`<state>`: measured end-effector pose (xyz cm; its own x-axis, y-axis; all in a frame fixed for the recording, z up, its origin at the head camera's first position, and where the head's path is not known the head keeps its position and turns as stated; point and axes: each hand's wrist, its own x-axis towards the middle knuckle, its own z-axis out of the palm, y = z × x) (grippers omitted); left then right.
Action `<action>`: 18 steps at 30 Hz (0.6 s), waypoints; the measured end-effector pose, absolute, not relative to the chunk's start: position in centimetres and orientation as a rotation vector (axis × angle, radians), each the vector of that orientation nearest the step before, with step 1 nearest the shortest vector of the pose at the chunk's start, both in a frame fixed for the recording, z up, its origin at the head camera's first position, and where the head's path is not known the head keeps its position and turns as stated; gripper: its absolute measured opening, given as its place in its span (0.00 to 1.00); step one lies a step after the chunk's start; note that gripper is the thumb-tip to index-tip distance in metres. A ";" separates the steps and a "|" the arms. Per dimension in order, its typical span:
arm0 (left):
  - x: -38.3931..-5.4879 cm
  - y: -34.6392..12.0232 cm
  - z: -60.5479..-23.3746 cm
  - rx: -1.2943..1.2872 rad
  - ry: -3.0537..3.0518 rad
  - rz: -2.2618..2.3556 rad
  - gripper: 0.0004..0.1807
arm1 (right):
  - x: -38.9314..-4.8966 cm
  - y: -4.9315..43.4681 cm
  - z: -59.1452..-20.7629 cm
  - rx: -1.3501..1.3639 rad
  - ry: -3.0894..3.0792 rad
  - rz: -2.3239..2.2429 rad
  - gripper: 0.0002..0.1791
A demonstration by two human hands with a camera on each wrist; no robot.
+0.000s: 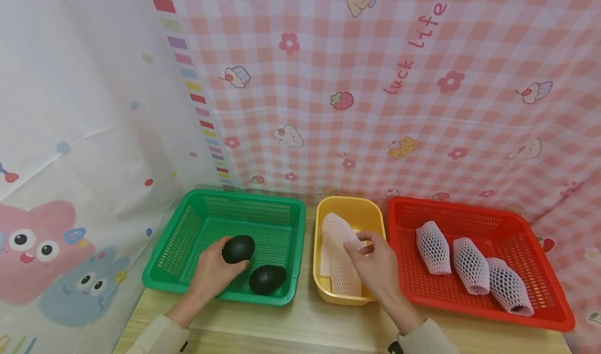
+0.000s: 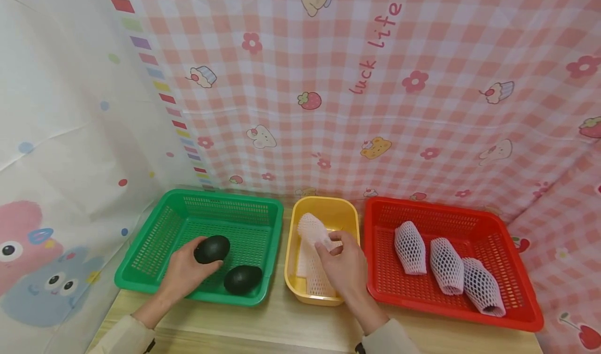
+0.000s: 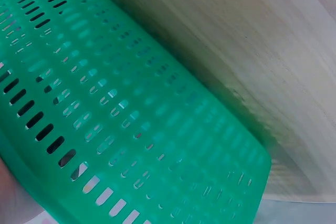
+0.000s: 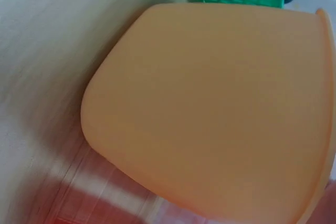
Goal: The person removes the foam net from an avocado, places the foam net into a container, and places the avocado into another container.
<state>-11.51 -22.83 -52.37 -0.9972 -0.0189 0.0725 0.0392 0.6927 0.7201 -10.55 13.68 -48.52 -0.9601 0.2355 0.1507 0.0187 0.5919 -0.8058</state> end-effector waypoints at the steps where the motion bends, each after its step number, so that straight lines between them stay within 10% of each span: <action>1: -11.5 -22.8 -52.4 -0.017 -2.825 -1.201 0.36 | -10.5 13.6 -48.6 -0.179 -2.611 1.321 0.18; 18: -11.6 -22.9 -52.2 -0.015 -2.860 -1.198 0.37 | -9.7 13.6 -48.9 0.274 -2.592 1.556 0.06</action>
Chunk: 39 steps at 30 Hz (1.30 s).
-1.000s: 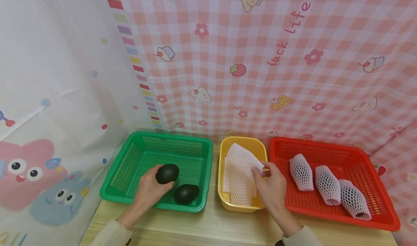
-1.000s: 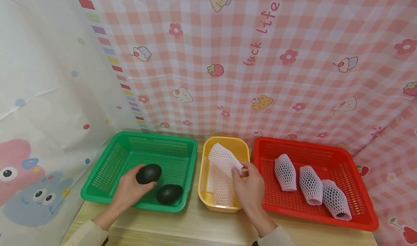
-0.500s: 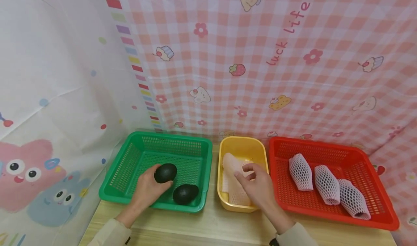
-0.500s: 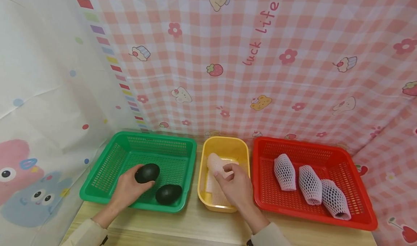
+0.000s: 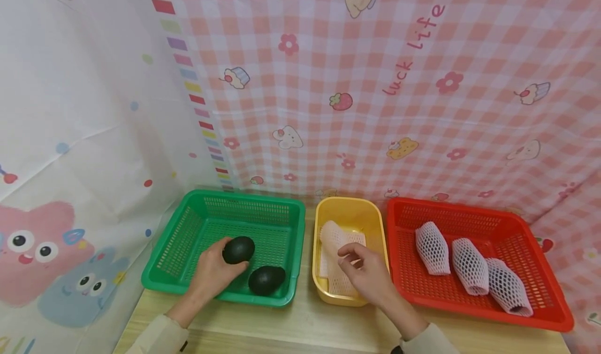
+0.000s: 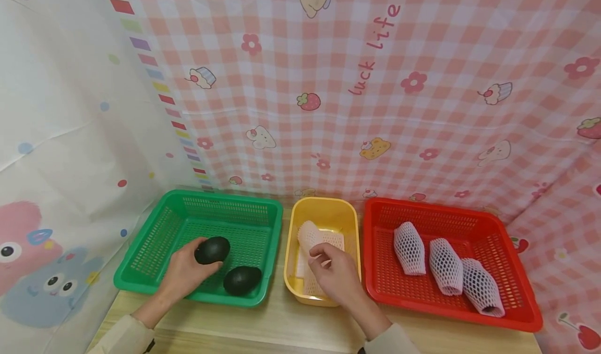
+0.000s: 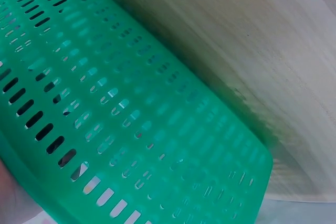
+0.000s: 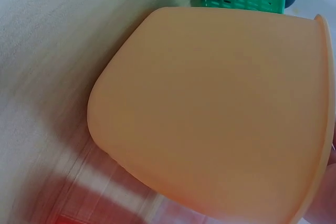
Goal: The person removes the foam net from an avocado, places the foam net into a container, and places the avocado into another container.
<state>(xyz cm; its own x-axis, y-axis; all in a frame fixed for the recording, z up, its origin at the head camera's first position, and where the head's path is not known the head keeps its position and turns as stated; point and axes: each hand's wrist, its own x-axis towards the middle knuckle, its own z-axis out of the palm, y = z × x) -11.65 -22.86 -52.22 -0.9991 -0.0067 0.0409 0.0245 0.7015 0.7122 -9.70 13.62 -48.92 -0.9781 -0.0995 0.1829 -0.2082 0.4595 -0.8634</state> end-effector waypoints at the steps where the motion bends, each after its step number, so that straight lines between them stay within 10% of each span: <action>1: -11.7 -22.9 -52.2 -0.016 -2.864 -1.194 0.37 | -9.7 13.6 -49.0 0.285 -2.596 1.558 0.06; 39: -12.8 -22.8 -52.7 -0.107 -3.155 -1.002 0.41 | -12.5 26.4 -47.5 0.024 -2.687 1.008 0.30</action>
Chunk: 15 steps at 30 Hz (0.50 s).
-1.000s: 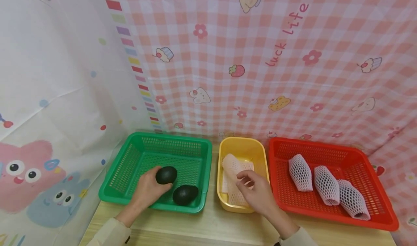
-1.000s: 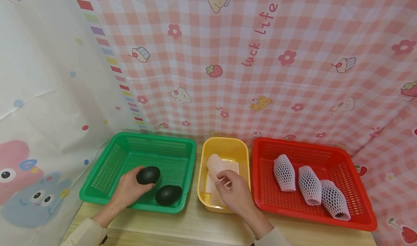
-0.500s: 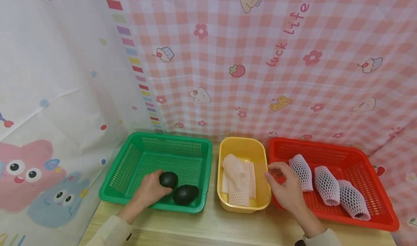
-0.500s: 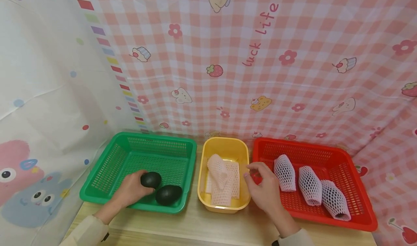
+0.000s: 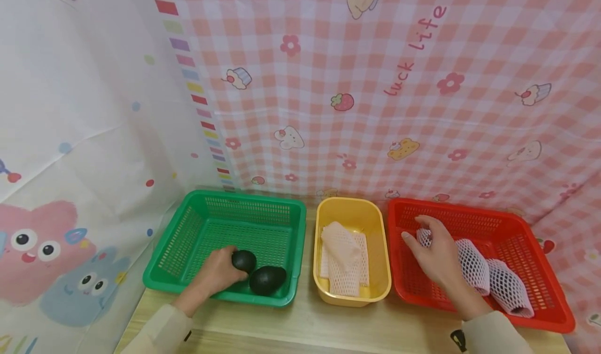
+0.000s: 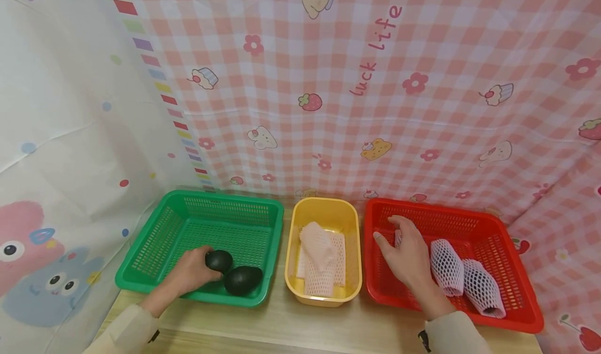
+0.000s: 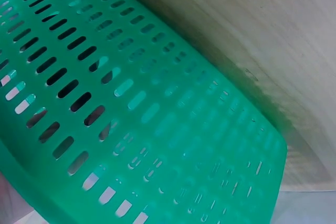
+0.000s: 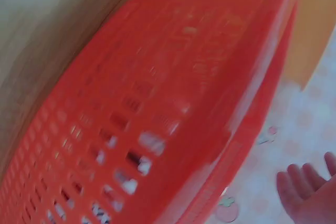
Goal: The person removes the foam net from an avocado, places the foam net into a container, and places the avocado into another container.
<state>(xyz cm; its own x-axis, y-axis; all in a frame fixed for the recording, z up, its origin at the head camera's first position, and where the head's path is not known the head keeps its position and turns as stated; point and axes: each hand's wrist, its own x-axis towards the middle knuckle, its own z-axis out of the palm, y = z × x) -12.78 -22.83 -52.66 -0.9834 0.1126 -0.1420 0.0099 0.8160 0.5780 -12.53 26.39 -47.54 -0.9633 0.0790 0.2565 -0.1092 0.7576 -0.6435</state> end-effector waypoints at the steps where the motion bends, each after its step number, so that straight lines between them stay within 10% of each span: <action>1: -12.8 -22.8 -52.7 0.095 2.825 0.897 0.41 | -12.9 26.8 -47.6 0.003 -2.717 0.997 0.32; 15: -12.9 -22.7 -52.8 0.074 2.767 0.853 0.42 | -15.8 30.0 -48.7 -0.165 -3.050 0.774 0.54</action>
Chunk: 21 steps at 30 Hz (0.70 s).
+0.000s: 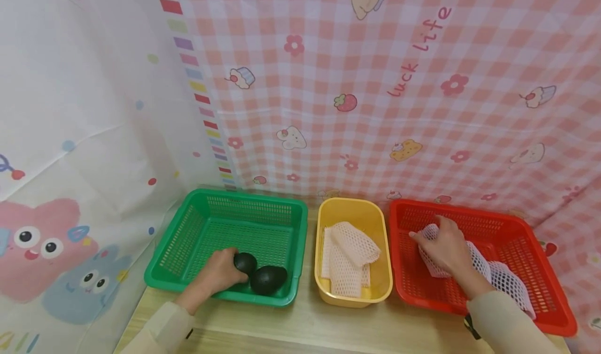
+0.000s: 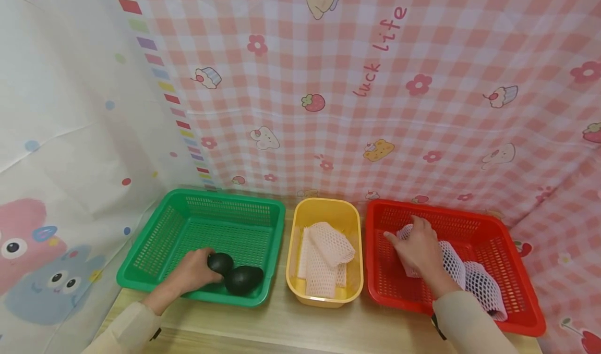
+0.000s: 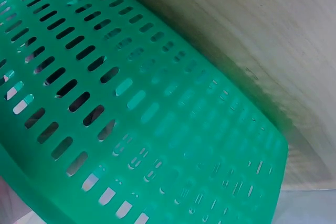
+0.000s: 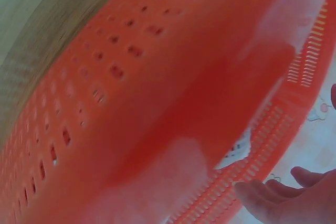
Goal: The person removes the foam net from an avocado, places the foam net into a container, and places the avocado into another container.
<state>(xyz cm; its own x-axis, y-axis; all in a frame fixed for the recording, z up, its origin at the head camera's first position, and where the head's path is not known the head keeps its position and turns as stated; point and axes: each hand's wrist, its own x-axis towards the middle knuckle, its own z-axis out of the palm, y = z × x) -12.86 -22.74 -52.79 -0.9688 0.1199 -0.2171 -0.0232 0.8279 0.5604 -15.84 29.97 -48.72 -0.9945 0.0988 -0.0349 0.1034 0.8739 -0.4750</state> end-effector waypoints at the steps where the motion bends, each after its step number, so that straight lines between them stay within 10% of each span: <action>1: -12.9 -22.7 -52.8 0.073 2.764 0.850 0.42 | -16.0 30.1 -48.8 0.175 3.008 -0.746 0.56; 21: -12.9 -22.8 -52.7 0.098 2.739 0.811 0.43 | -17.4 31.4 -50.7 0.296 2.771 -0.630 0.56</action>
